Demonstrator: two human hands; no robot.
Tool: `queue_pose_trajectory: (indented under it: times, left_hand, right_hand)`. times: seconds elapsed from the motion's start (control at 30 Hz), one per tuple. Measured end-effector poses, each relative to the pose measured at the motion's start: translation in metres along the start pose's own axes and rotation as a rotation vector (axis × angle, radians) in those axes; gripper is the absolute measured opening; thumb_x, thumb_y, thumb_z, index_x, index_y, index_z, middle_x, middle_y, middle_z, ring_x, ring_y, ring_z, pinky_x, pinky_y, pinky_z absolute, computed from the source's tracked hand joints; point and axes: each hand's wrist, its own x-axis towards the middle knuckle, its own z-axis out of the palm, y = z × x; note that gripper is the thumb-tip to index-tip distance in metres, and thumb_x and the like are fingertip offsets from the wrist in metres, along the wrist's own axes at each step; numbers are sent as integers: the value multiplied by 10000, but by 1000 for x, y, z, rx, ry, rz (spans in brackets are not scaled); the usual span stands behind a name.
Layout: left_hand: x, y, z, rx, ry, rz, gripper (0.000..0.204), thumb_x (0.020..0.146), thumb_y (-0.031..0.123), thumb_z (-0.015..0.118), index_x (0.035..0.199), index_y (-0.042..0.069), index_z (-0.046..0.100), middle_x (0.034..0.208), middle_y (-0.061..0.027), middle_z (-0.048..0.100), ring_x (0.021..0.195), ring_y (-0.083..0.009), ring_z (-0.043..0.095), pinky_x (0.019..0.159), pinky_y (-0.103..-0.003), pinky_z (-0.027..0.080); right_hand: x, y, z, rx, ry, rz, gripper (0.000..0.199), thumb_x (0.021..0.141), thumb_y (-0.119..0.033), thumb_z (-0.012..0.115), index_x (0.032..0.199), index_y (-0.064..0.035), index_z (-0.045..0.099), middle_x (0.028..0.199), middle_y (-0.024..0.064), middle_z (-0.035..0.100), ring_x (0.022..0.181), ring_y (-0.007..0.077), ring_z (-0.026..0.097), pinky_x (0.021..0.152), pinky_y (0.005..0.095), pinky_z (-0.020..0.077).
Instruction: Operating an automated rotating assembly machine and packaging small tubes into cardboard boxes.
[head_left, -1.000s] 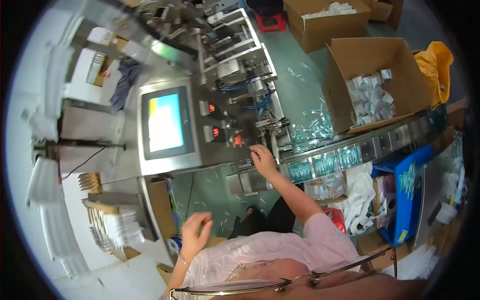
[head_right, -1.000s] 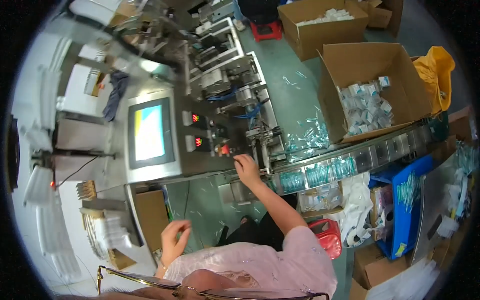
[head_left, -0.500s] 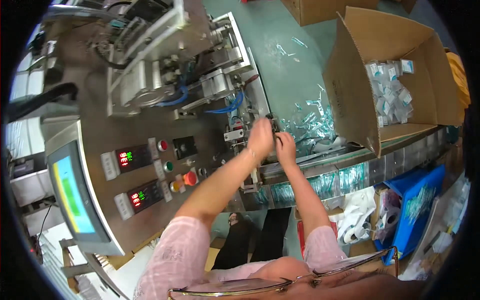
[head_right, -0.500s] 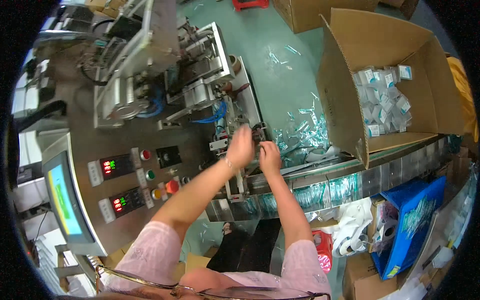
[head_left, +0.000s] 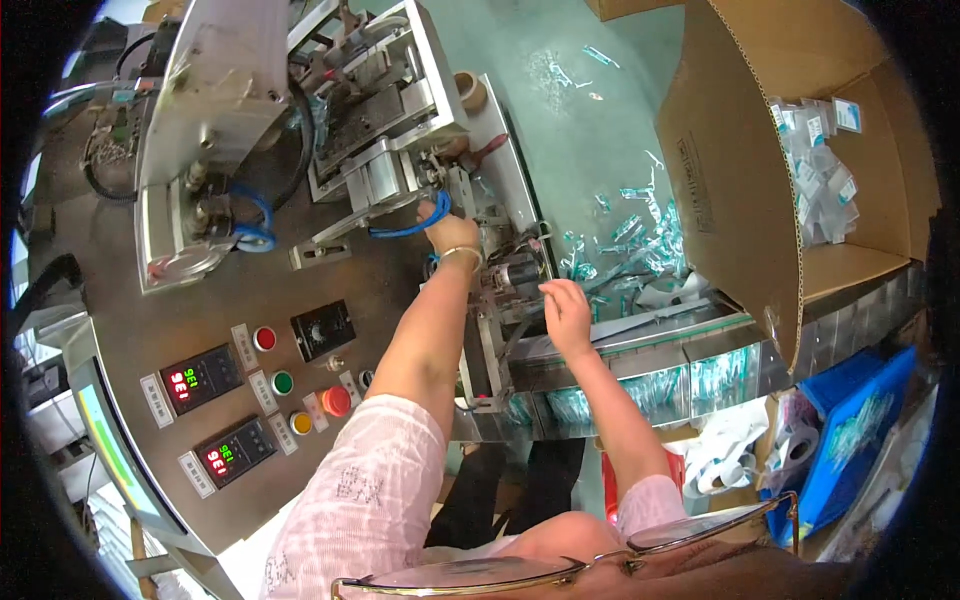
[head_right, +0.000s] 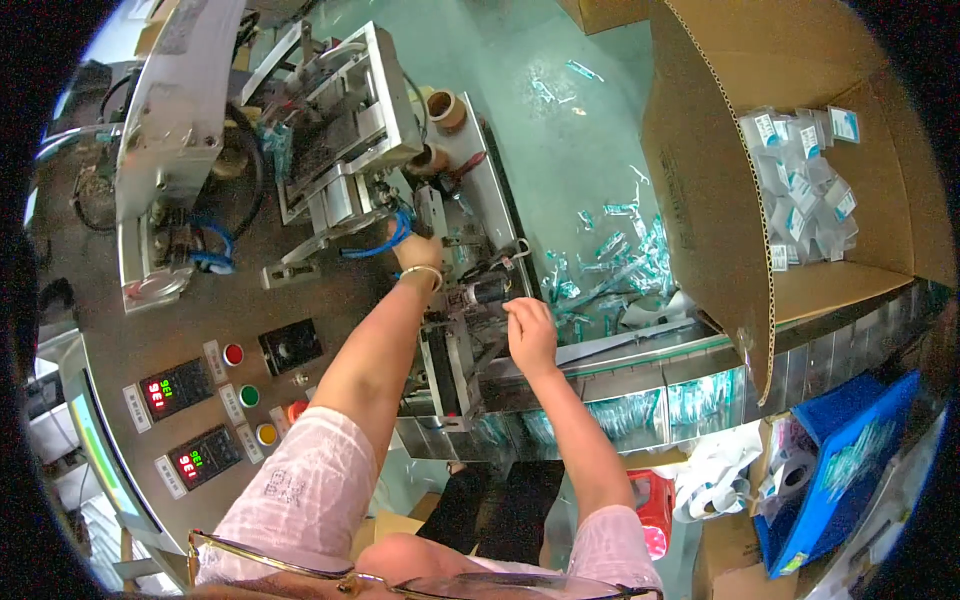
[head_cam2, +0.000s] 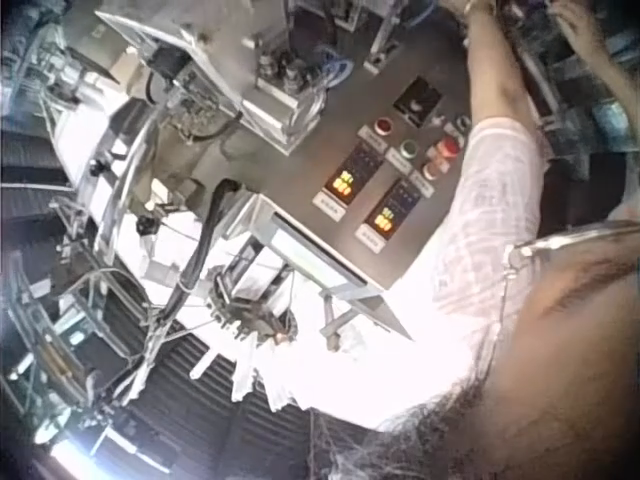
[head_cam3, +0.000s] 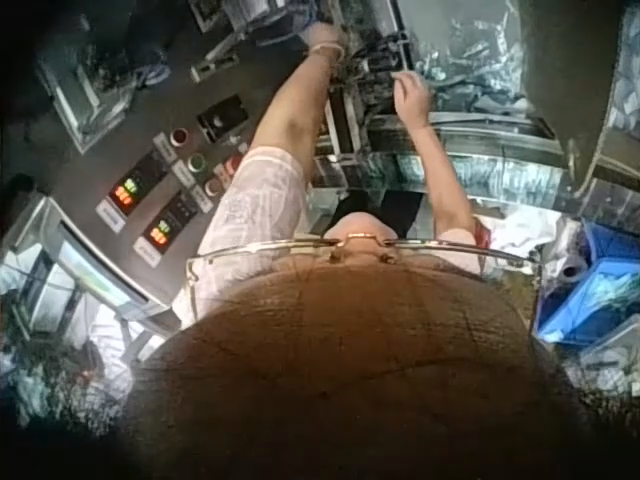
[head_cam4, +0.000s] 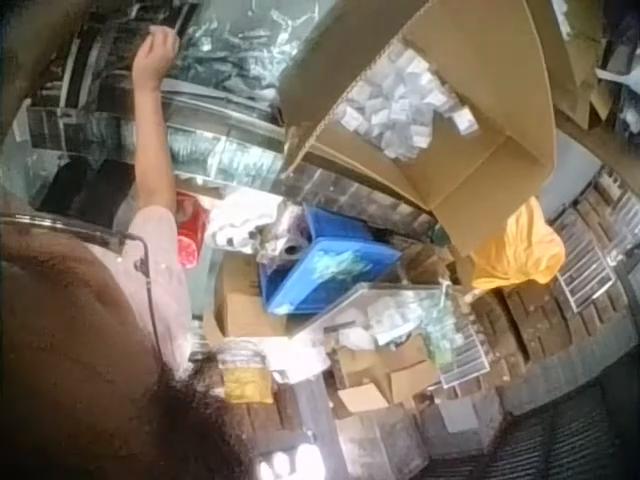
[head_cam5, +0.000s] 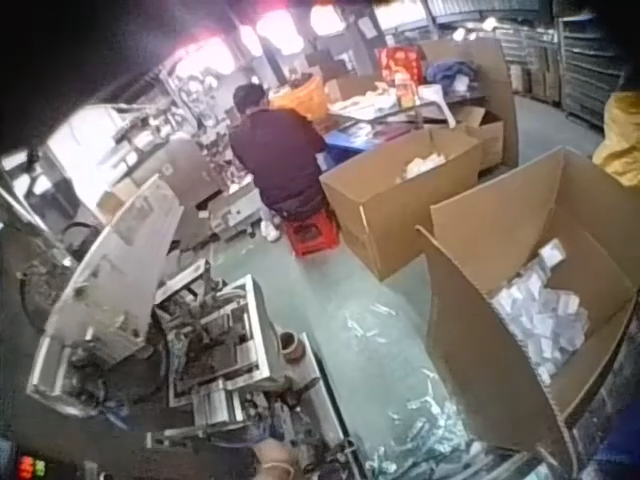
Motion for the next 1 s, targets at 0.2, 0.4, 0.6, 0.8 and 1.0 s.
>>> queue_pose_trajectory:
  times: [0.2,0.4,0.6,0.8,1.0]
  left_hand:
    - [33,-23,0,130,-516,1,277,730,91,510,998,25,537,981,-192,571,884,-355,556,729,-431,460]
    - [27,-23,-9,67,-558,346,276,779,227,505,963,32,570,980,-191,581,875,-319,580,725,-390,476]
    - [9,-20,-6,-666,-315,61,383,824,359,431,975,22,531,1018,-245,542,972,-374,504,766,-426,412]
    - [11,-15,-2,-498,-80,271,261,843,223,428,989,13,483,871,-178,571,841,-323,550,669,-424,437]
    - [15,-8,-13,-238,-336,18,359,801,385,477,824,37,563,806,-175,609,753,-370,584,622,-435,474]
  right_hand:
    - [53,-25,26,75,-30,-145,103,723,3,531,814,-17,574,837,117,558,818,298,529,719,360,436]
    - [128,-32,75,-16,-211,-646,212,745,-78,461,931,-24,549,894,129,566,909,316,515,807,366,424]
    - [189,-27,137,8,-896,43,236,727,-233,564,845,-30,538,869,189,585,796,273,572,714,327,457]
    - [176,-6,171,526,-769,185,312,816,-237,506,1068,-56,531,1179,123,483,1066,234,461,914,377,355]
    - [165,96,231,505,-691,21,300,813,-215,502,1065,-54,533,1148,129,500,1044,246,474,899,381,368]
